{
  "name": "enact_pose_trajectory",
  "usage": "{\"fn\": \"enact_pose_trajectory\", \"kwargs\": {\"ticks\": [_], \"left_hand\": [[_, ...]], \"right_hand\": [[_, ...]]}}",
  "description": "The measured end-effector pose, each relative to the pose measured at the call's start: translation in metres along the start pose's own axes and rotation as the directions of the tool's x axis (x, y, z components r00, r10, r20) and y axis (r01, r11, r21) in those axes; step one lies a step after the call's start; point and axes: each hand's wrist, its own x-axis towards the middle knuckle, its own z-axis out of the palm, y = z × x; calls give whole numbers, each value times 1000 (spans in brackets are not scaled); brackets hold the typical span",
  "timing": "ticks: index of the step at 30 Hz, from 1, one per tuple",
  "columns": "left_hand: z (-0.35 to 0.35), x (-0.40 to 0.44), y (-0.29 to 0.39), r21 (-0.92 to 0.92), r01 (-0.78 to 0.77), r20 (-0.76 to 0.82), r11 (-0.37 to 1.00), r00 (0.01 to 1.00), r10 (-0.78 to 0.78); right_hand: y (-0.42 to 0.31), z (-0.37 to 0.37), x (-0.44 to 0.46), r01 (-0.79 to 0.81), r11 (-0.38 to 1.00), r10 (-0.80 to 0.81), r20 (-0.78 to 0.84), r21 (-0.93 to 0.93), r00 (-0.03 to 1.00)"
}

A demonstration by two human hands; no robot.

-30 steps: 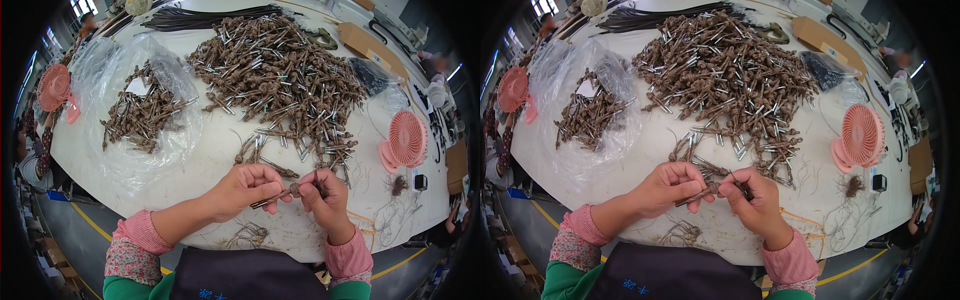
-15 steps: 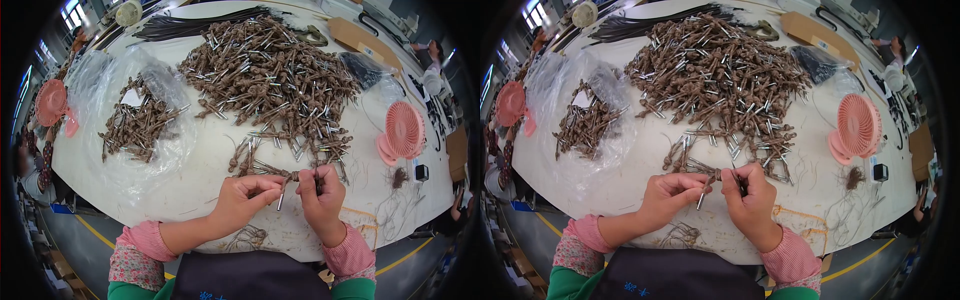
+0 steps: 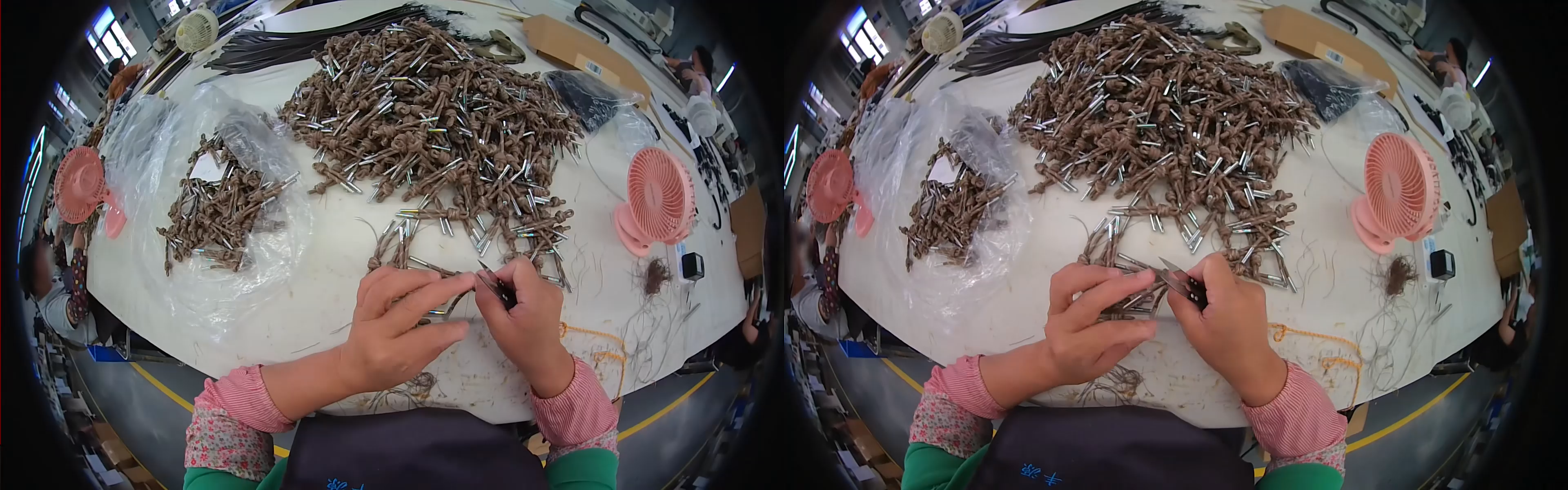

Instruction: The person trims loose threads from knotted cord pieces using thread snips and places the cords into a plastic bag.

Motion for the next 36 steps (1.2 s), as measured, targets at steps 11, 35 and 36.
{"fn": "enact_pose_trajectory", "kwargs": {"ticks": [11, 35, 36], "left_hand": [[2, -3, -18, -693, 698, 547, 179, 671, -501], [4, -9, -15, -673, 705, 519, 223, 665, -536], [3, -8, -15, -677, 700, 510, 226, 668, -541]], "right_hand": [[2, -2, 0, -359, 882, 239, 365, 307, 900], [-8, -5, 7, -86, 977, 56, 153, 196, 987], [-7, -3, 7, -77, 977, 46, 157, 198, 987]]}}
